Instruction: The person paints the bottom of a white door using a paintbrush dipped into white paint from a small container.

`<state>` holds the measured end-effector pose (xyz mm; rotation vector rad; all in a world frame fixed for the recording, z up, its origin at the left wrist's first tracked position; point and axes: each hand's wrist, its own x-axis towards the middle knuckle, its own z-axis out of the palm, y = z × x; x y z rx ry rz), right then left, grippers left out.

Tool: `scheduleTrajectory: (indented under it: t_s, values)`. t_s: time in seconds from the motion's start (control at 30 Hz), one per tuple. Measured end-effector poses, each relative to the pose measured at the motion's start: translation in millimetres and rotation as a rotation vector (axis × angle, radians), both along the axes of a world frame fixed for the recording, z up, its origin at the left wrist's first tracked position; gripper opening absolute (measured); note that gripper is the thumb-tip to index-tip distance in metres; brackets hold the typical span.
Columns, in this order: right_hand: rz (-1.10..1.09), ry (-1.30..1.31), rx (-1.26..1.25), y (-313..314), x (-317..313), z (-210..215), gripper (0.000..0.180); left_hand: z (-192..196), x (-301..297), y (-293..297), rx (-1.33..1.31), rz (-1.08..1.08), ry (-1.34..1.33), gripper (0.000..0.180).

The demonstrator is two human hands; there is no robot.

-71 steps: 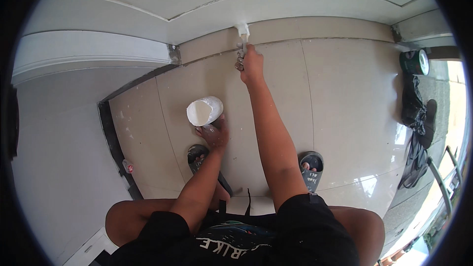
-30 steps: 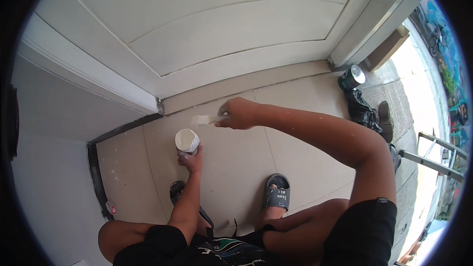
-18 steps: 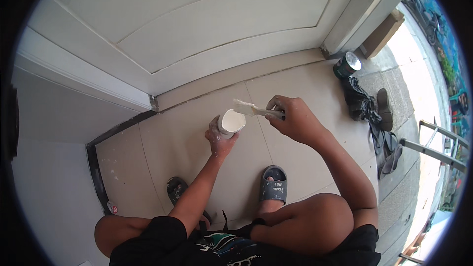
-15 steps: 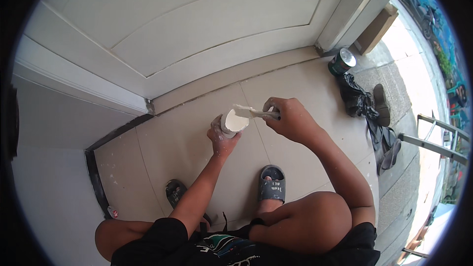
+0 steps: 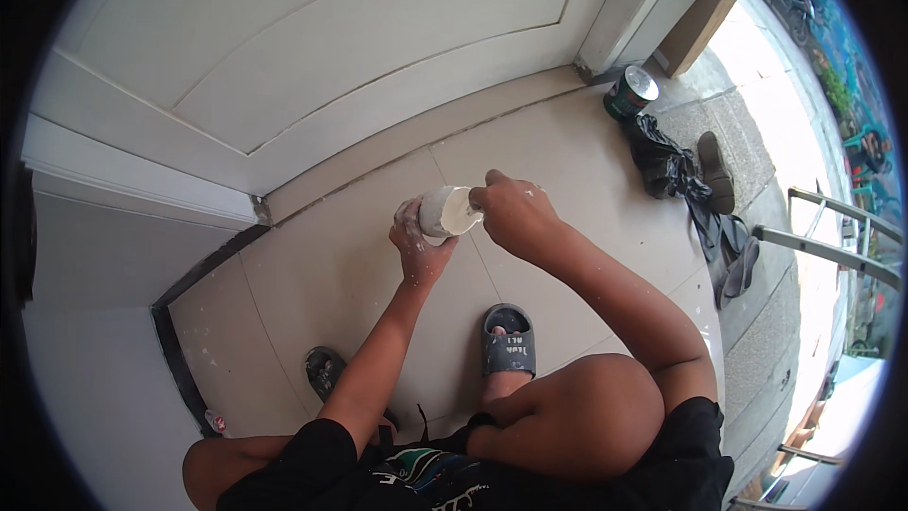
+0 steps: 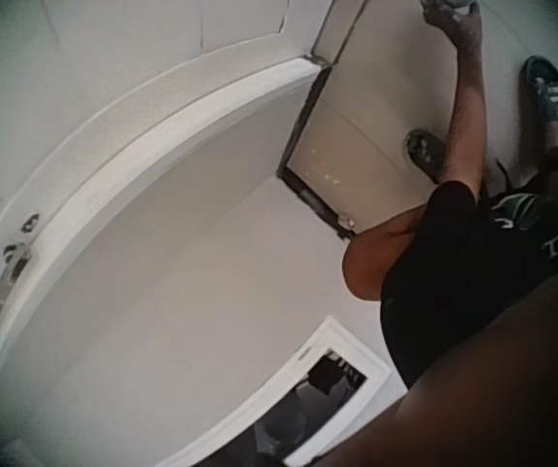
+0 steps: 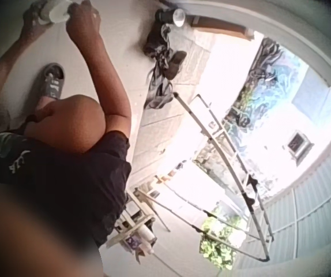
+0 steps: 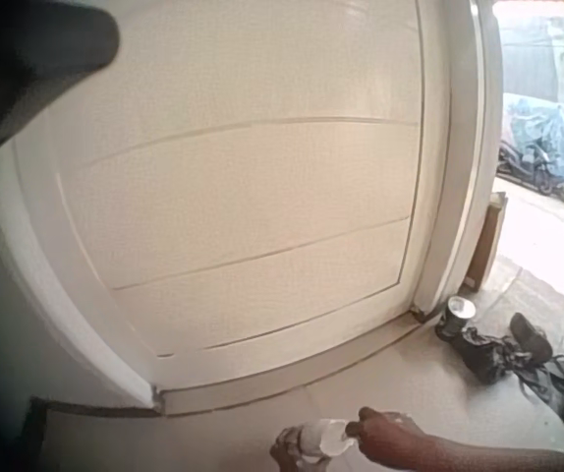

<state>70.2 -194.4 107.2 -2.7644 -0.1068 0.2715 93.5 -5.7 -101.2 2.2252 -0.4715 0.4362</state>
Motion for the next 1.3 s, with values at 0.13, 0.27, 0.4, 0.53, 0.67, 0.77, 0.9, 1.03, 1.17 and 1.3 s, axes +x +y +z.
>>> scheduleTrajectory:
  t_s: [0.13, 0.27, 0.4, 0.53, 0.67, 0.77, 0.9, 1.03, 1.17, 1.3]
  values:
    - [0.003, -0.034, 0.02, -7.3, 2.3, -0.3, 0.026, 9.0, 1.7, -10.8, -0.008, -0.002, -0.003, 0.098]
    - [0.01, -0.034, 0.017, -11.6, 4.6, 1.0, 0.025, 10.4, 6.4, -19.6, -0.025, -0.031, -0.019, 0.1]
    - [0.009, -0.051, 0.054, -18.0, 5.3, -0.4, 0.025, 12.9, 7.6, -26.8, -0.012, -0.03, -0.025, 0.102]
    - [-0.031, -0.071, 0.125, -33.0, 9.2, 9.9, 0.023, 16.9, 10.4, -28.0, -0.004, -0.022, -0.007, 0.101]
    - [-0.045, -0.071, 0.177, -49.9, 10.4, 16.9, 0.024, 12.5, 13.2, -30.5, -0.031, -0.002, -0.012, 0.101]
    - [-0.056, -0.075, 0.21, -51.6, 11.0, 22.9, 0.023, 3.4, 15.1, -26.5, -0.069, -0.014, 0.007, 0.102]
    - [-0.085, -0.077, 0.223, -54.0, 11.3, 30.6, 0.021, 2.3, 12.2, -29.8, -0.079, -0.002, 0.088, 0.102]
    - [-0.202, -0.012, 0.332, -57.5, 13.0, 32.7, 0.019, 3.3, 17.6, -32.0, -0.115, -0.003, 0.11, 0.101]
    - [-0.291, -0.057, 0.205, -56.2, 14.8, 34.5, 0.019, 15.3, 22.6, -37.4, -0.032, 0.047, 0.038, 0.091]
    - [-0.223, -0.215, 0.118, -55.4, 12.7, 19.1, 0.02, 27.2, 25.1, -50.3, 0.01, 0.088, 0.023, 0.088]
